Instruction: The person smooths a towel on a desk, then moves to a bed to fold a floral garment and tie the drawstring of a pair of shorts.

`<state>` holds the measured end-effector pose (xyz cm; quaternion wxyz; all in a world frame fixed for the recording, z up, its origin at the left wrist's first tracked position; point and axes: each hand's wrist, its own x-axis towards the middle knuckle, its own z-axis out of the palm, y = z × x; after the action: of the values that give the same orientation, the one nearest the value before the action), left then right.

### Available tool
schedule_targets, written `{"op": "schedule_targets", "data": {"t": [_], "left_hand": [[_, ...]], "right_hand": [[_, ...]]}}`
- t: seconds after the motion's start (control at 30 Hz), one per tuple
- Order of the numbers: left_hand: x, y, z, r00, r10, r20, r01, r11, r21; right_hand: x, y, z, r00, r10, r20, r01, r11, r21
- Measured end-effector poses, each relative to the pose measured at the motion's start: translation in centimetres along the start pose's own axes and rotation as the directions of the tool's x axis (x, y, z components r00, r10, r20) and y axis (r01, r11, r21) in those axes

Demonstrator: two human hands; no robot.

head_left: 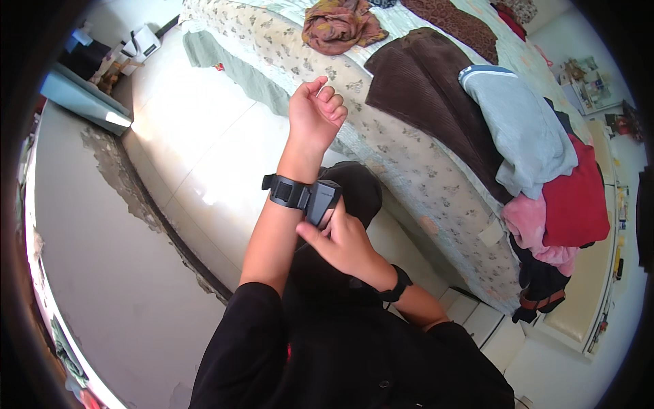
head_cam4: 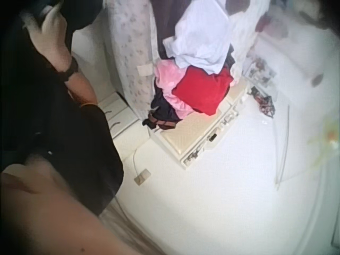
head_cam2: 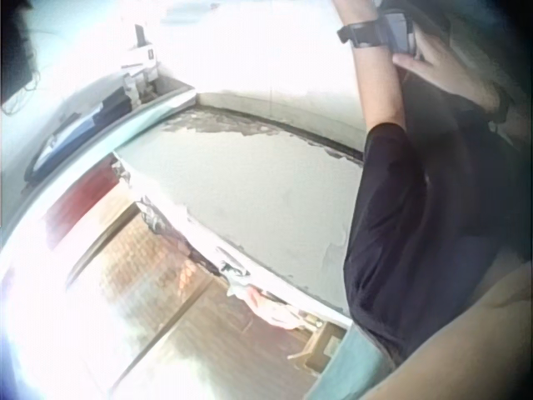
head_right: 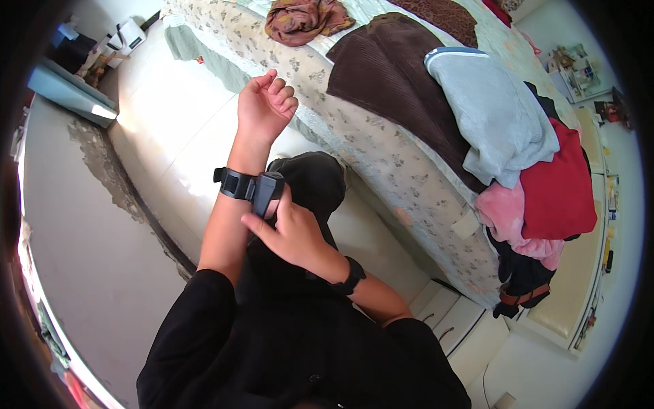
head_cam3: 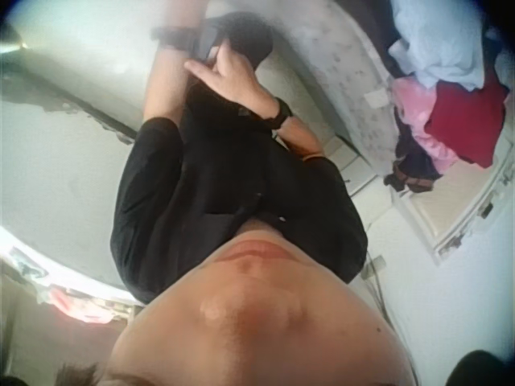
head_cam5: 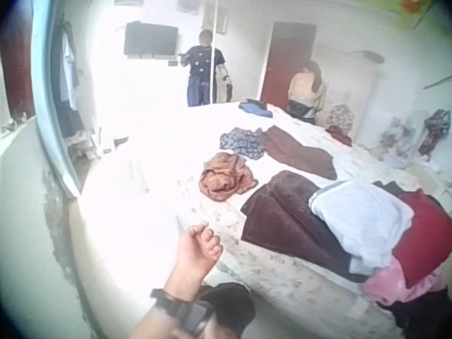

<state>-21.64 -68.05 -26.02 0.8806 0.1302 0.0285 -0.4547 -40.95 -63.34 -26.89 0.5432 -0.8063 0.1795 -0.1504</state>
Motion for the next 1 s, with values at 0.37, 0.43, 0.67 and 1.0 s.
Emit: {"op": "schedule_targets", "data": {"t": [0.37,0.43,0.67,1.0], "left_hand": [[-2.1,-4.2,-7.3,0.803,0.218,0.555,-0.439,-0.413,0.798],[-2.6,-4.4,-6.3,0.76,0.114,0.64,-0.542,-0.432,0.721],[-2.0,-0.6,-0.9,0.956,0.27,0.116,-0.289,0.939,0.189],[-0.7,0.1,-5.9,0.96,0.275,-0.051,-0.26,0.945,0.198]], "right_hand": [[0.7,1.0,-0.2,0.943,0.312,0.118,-0.33,0.922,0.202],[0.3,2.0,-0.1,0.962,0.259,0.082,-0.27,0.948,0.169],[0.0,3.0,1.4,0.998,0.069,0.005,-0.069,0.991,0.119],[1.7,2.3,-0.2,0.976,0.064,0.207,0.006,0.946,-0.323]]}}
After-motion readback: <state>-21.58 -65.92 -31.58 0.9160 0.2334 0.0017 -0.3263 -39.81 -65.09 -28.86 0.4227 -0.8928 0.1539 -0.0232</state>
